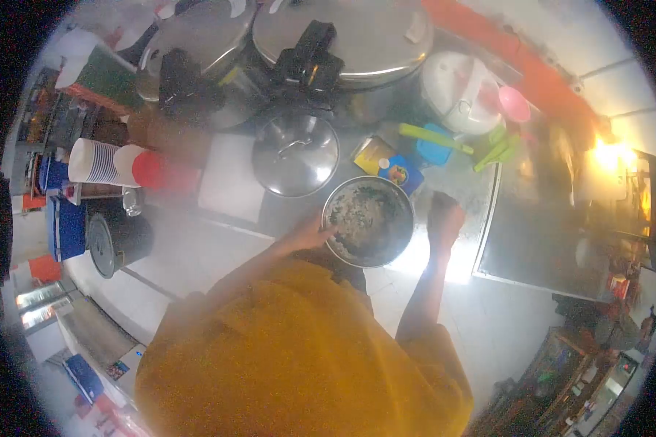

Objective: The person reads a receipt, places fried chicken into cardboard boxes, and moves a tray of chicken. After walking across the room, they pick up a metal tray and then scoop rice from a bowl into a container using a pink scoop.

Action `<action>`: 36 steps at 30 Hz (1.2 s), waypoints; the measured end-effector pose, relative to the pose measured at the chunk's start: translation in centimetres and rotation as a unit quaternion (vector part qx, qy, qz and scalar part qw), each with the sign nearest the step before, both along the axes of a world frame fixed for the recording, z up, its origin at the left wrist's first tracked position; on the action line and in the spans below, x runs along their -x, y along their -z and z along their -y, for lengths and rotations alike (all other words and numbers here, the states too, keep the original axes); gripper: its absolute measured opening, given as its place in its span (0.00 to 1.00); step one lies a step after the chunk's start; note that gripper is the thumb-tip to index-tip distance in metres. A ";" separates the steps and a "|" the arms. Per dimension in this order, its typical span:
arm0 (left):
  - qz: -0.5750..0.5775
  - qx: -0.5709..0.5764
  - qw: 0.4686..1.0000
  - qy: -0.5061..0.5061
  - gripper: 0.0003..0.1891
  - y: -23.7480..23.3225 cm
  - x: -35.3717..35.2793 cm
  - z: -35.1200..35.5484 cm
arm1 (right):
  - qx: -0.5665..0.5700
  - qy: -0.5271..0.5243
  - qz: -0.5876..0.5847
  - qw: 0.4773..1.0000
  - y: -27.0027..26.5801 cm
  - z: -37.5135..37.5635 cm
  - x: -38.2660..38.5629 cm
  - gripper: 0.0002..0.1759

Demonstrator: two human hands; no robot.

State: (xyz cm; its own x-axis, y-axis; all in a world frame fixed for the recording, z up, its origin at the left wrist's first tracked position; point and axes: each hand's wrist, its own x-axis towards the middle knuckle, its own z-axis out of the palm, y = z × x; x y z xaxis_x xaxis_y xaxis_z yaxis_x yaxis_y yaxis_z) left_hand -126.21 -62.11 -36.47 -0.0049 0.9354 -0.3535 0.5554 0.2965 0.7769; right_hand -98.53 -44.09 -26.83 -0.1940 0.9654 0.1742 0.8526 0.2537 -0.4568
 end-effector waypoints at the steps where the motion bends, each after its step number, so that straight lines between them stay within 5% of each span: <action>1: 0.083 0.073 0.993 -0.040 0.39 -1.5 -0.2 0.0 | 0.005 -0.010 -0.062 0.998 -1.7 0.5 2.1 0.09; 3: 0.167 0.140 0.972 -0.087 0.39 -1.8 -0.8 0.3 | 0.032 -0.018 -0.134 0.990 -3.8 1.2 6.9 0.09; 6: 0.208 0.104 0.961 -0.151 0.37 4.5 -1.7 1.4 | -0.007 -0.110 -0.185 0.977 -3.6 1.5 13.2 0.09; 8: 0.076 -0.003 0.991 -0.111 0.34 9.3 -2.2 2.0 | -0.024 -0.173 -0.220 0.960 -3.9 2.1 17.0 0.08; 9: 0.146 0.135 0.965 -0.173 0.31 2.8 -2.2 1.7 | -0.010 -0.186 -0.209 0.960 -4.3 2.6 18.5 0.08; 12: 0.279 0.150 0.920 -0.231 0.28 0.5 -2.1 2.5 | 0.020 -0.217 -0.208 0.953 -4.3 3.9 21.6 0.08; 13: 0.103 -0.025 0.980 -0.171 0.28 6.9 -2.3 3.9 | 0.036 -0.227 -0.219 0.948 -3.9 4.3 22.2 0.08; 16: 0.194 0.101 0.944 -0.248 0.29 -1.3 -1.7 4.3 | 0.043 -0.243 -0.212 0.945 -2.6 4.9 23.4 0.08; 20: 0.139 0.062 0.960 -0.235 0.32 3.9 -1.8 6.4 | 0.029 -0.314 -0.235 0.919 -1.4 4.9 23.2 0.12; 23: 0.168 0.056 0.949 -0.262 0.33 5.2 -2.0 8.0 | 0.049 -0.297 -0.195 0.934 -2.2 5.1 22.4 0.18; 25: 0.106 0.152 0.956 -0.228 0.34 3.3 -1.3 8.3 | 0.034 -0.286 -0.196 0.937 -2.3 5.0 21.5 0.18; 28: 0.160 0.065 0.951 -0.258 0.34 1.3 -0.4 9.5 | 0.025 -0.245 -0.193 0.950 -2.7 5.4 19.4 0.18; 32: 0.179 0.102 0.928 -0.310 0.29 -1.2 0.6 12.1 | -0.015 -0.194 -0.133 0.972 -2.0 6.8 16.4 0.18; 34: 0.087 0.094 0.959 -0.252 0.30 1.4 1.3 14.8 | -0.064 -0.201 -0.074 0.975 -0.8 8.3 15.0 0.18; 36: 0.295 0.101 0.885 -0.345 0.32 1.0 2.1 18.0 | 0.021 -0.126 -0.081 0.988 0.6 10.2 14.3 0.17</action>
State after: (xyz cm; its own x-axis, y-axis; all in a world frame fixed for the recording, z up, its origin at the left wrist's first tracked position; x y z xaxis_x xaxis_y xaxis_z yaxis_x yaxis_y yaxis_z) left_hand -128.34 -80.09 -37.43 -0.3103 0.6987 -0.6446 -0.2964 0.5732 0.7639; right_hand -112.83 -54.32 -27.41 -0.4021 0.8971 0.1833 0.6796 0.4265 -0.5969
